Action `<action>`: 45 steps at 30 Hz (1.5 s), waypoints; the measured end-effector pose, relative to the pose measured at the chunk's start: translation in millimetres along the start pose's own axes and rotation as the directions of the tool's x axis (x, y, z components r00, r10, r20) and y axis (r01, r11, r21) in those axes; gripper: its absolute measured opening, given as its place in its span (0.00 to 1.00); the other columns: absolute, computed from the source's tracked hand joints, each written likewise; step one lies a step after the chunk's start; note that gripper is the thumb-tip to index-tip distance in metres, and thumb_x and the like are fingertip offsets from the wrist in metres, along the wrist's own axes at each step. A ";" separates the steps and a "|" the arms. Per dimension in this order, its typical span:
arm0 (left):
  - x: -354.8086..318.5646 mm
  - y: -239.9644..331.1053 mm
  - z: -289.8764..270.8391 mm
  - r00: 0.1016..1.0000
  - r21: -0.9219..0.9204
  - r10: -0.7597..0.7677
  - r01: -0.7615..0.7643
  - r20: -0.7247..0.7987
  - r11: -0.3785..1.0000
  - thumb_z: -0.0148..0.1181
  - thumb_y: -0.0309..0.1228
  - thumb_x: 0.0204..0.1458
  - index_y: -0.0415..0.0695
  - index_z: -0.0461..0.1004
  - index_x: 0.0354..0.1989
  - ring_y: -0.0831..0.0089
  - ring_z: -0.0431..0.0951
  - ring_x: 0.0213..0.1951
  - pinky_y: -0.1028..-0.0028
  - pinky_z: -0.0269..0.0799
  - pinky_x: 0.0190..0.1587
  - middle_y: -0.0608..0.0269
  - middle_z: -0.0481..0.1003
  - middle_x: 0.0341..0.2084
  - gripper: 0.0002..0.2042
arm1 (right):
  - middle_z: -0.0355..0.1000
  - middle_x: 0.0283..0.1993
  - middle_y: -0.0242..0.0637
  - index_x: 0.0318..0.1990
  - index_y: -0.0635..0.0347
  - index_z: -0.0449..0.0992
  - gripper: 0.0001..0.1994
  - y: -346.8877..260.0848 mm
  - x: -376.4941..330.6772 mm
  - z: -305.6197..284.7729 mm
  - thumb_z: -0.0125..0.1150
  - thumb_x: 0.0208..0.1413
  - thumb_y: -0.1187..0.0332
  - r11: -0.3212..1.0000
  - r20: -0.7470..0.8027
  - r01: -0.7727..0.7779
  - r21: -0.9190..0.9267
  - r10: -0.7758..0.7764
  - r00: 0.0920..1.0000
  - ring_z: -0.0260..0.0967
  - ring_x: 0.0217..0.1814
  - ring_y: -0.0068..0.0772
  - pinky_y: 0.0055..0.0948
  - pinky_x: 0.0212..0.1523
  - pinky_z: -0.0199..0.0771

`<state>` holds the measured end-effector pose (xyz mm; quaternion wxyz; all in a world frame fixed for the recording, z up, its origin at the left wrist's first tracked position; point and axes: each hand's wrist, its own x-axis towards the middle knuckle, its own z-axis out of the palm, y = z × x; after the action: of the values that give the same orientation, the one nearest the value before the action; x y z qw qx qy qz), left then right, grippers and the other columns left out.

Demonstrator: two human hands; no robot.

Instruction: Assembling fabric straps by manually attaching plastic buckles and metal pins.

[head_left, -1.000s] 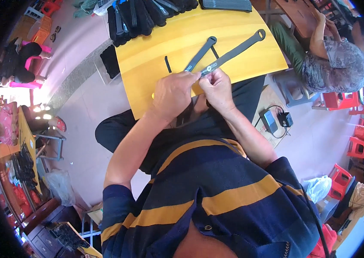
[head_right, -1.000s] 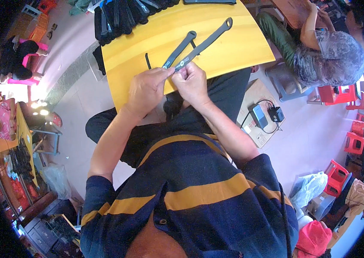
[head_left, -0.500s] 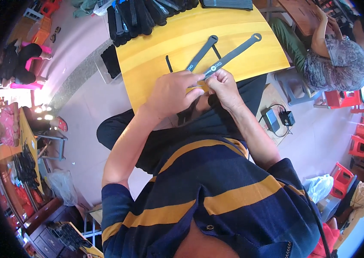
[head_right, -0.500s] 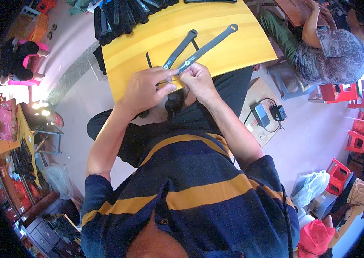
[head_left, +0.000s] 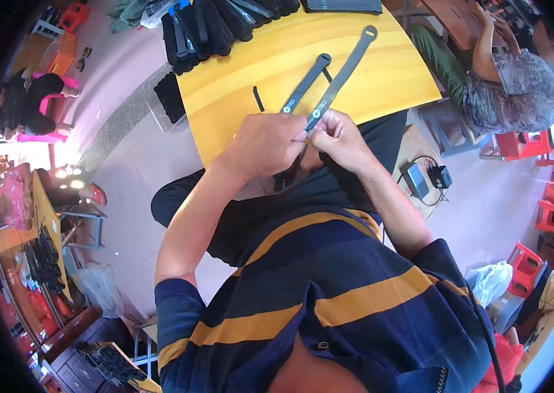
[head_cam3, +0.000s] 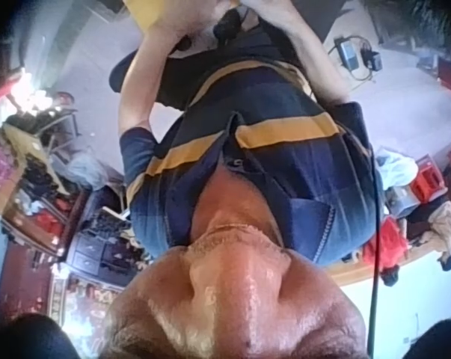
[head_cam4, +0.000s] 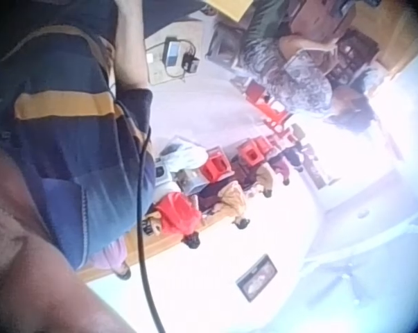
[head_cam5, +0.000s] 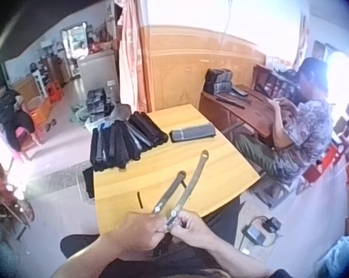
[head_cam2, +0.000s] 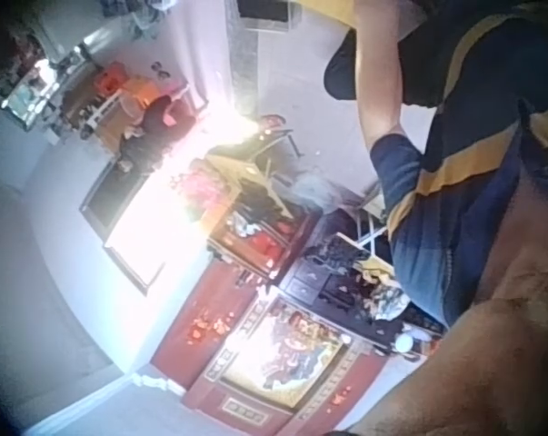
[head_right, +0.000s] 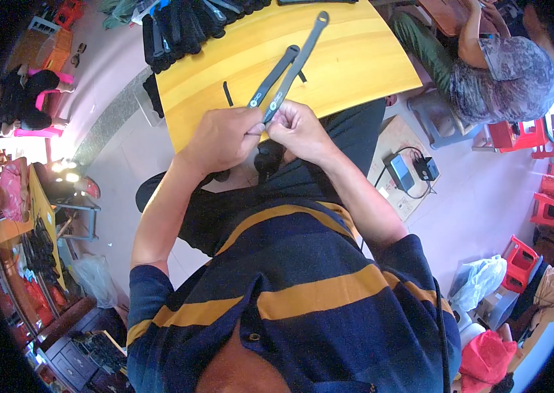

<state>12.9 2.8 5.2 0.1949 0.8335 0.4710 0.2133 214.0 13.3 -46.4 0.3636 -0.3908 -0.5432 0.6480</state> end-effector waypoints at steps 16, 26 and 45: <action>-8.0 11.5 -21.2 0.986 -0.577 0.036 0.066 0.163 0.814 0.56 0.27 0.59 0.38 0.68 0.26 0.81 0.59 0.22 0.72 0.58 0.26 0.68 0.61 0.16 0.10 | 0.66 0.34 0.22 0.49 0.58 0.75 0.13 -27.6 -23.2 7.0 0.64 0.66 0.60 0.972 0.297 0.025 0.234 -0.096 0.950 0.63 0.31 0.13 0.18 0.33 0.66; -9.5 26.4 -34.7 0.957 -0.840 -0.036 0.271 0.289 0.470 0.54 0.26 0.59 0.38 0.71 0.25 0.81 0.69 0.23 0.74 0.66 0.28 0.68 0.71 0.18 0.10 | 0.68 0.21 0.28 0.34 0.59 0.73 0.10 -34.2 -26.2 10.7 0.56 0.67 0.65 0.873 0.319 -0.084 0.480 -0.085 0.944 0.65 0.22 0.19 0.21 0.26 0.67; -127.2 -4.2 -37.9 0.997 -0.942 0.061 -0.032 -0.056 -0.335 0.60 0.32 0.53 0.45 0.59 0.11 0.74 0.54 0.07 0.70 0.45 0.14 0.69 0.57 0.05 0.21 | 0.66 0.13 0.35 0.16 0.63 0.68 0.22 -90.5 -44.7 -110.4 0.68 0.57 0.61 0.973 0.676 -0.228 0.046 0.138 0.723 0.62 0.11 0.26 0.27 0.14 0.56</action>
<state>-69.6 -100.9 12.7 0.7879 0.3426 0.0620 0.5079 337.0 32.7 36.5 0.1026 -0.1604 -0.5541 0.8104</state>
